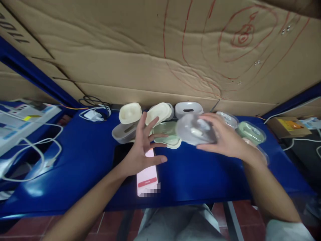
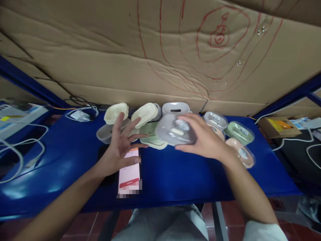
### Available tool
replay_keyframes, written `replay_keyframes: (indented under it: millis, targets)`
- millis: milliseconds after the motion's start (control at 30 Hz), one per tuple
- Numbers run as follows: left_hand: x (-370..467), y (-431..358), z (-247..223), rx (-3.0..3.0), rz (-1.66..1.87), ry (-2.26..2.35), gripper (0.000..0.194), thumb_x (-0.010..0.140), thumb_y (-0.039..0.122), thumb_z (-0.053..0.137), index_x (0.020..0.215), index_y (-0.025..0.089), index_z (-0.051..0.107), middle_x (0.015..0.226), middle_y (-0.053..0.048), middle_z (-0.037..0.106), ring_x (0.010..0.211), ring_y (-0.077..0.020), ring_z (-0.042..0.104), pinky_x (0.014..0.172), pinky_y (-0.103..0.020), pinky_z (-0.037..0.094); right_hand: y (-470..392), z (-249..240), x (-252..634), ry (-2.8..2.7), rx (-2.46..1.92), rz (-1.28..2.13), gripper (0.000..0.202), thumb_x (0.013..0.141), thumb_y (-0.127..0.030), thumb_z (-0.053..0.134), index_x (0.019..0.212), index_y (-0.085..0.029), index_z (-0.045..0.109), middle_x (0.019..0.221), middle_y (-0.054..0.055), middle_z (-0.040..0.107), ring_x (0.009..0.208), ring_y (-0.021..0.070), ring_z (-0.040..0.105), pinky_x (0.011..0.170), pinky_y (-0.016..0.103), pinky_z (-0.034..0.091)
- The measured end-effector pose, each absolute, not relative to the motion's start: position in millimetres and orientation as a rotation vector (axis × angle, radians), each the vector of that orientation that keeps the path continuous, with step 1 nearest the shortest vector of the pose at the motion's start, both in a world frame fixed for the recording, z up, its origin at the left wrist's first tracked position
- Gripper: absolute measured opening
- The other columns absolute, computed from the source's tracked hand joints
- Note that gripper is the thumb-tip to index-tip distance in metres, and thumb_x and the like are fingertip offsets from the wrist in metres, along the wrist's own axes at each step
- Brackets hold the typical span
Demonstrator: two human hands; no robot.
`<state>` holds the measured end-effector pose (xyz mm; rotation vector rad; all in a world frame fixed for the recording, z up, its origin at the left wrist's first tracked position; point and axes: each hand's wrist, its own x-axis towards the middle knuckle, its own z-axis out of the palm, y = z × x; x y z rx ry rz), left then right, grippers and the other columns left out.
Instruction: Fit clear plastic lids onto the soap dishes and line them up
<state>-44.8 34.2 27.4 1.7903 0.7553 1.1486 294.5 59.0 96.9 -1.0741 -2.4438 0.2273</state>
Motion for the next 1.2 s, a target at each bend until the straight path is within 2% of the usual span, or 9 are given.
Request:
replay_keyframes:
  millis: [67, 133, 233, 367, 467, 600, 733, 933, 1200]
  targets:
    - [-45.7, 37.3, 22.9, 1.746, 1.152, 0.761, 0.122, 0.096, 0.057, 0.081, 0.170, 0.052, -0.016, 0.184, -0.021, 0.015, 0.139, -0.0331, 0.066, 0.092, -0.048, 0.071, 67.8, 98.8, 249.5, -2.535, -0.947, 0.339, 0.087, 0.091, -0.056, 0.085, 0.163, -0.031, 0.044, 0.163, 0.014, 0.053, 0.153, 0.0360, 0.051, 0.126, 0.056, 0.047]
    - [-49.0, 42.5, 18.3, 1.738, 1.187, 0.833, 0.117, 0.096, 0.052, 0.082, 0.173, 0.047, -0.006, 0.178, -0.021, 0.032, 0.144, -0.0339, 0.063, 0.098, -0.049, 0.069, 81.4, 101.1, 215.4, -2.562, -0.806, 0.394, 0.086, 0.091, -0.059, 0.084, 0.163, -0.030, 0.046, 0.163, 0.014, 0.053, 0.154, 0.0348, 0.050, 0.128, 0.054, 0.045]
    - [-62.1, 55.6, 11.3, 1.798, 1.311, 1.015, 0.092, 0.101, 0.049, 0.076, 0.172, 0.036, 0.019, 0.163, -0.018, 0.054, 0.141, -0.0313, 0.065, 0.104, -0.044, 0.066, 109.6, 106.1, 188.4, -2.477, -0.711, 0.412, 0.078, 0.099, -0.063, 0.074, 0.163, -0.028, 0.047, 0.161, 0.013, 0.057, 0.150, 0.0322, 0.054, 0.126, 0.052, 0.045]
    - [-98.9, 83.5, 3.0, 1.747, 1.714, 1.441, 0.066, 0.114, 0.048, 0.054, 0.167, 0.031, 0.018, 0.162, -0.018, 0.052, 0.132, -0.0260, 0.069, 0.101, -0.042, 0.068, 148.9, 100.6, 179.9, -2.325, -0.941, 0.201, 0.070, 0.104, -0.059, 0.066, 0.164, -0.027, 0.050, 0.163, 0.014, 0.055, 0.151, 0.0362, 0.052, 0.126, 0.058, 0.043]
    - [-125.6, 104.2, 0.4, 1.332, 2.042, 1.538, 0.081, 0.103, 0.049, 0.073, 0.161, 0.028, 0.020, 0.166, -0.019, 0.043, 0.135, -0.0290, 0.065, 0.095, -0.041, 0.070, 166.3, 84.0, 175.1, -2.450, -1.106, 0.042, 0.071, 0.096, -0.061, 0.076, 0.157, -0.027, 0.060, 0.164, 0.016, 0.055, 0.149, 0.0442, 0.052, 0.122, 0.065, 0.042]
    - [-133.1, 115.4, 0.4, 0.852, 2.122, 1.399, 0.088, 0.083, 0.050, 0.091, 0.153, 0.032, 0.040, 0.151, -0.009, 0.057, 0.132, -0.0292, 0.066, 0.086, -0.034, 0.067, 174.2, 66.5, 164.8, -2.583, -1.108, -0.038, 0.066, 0.094, -0.049, 0.082, 0.154, -0.030, 0.064, 0.169, 0.015, 0.049, 0.154, 0.0432, 0.045, 0.125, 0.064, 0.037]
    - [-119.3, 111.1, -2.1, 0.876, 2.052, 1.359, 0.093, 0.076, 0.048, 0.097, 0.152, 0.031, 0.046, 0.149, -0.008, 0.061, 0.133, -0.0274, 0.066, 0.102, -0.038, 0.064, 172.5, 68.2, 164.3, -2.564, -1.092, -0.013, 0.069, 0.097, -0.041, 0.077, 0.161, -0.028, 0.055, 0.176, 0.017, 0.039, 0.162, 0.0431, 0.034, 0.127, 0.069, 0.030]
    - [-105.6, 98.2, -8.2, 1.205, 1.857, 1.289, 0.090, 0.083, 0.058, 0.092, 0.157, 0.036, 0.046, 0.154, -0.008, 0.060, 0.140, -0.0290, 0.064, 0.116, -0.046, 0.058, 143.7, 89.3, 161.3, -2.522, -0.887, 0.251, 0.074, 0.103, -0.058, 0.068, 0.168, -0.032, 0.044, 0.179, 0.011, 0.036, 0.165, 0.0347, 0.034, 0.132, 0.060, 0.029]
    - [-97.2, 89.9, -10.7, 1.597, 1.644, 1.073, 0.102, 0.077, 0.072, 0.091, 0.161, 0.036, 0.047, 0.156, -0.012, 0.061, 0.141, -0.0338, 0.064, 0.115, -0.048, 0.058, 131.4, 89.4, 144.8, -2.536, -0.604, 0.571, 0.039, 0.112, -0.049, 0.058, 0.145, -0.032, 0.070, 0.154, 0.003, 0.069, 0.149, 0.0257, 0.058, 0.124, 0.046, 0.036]
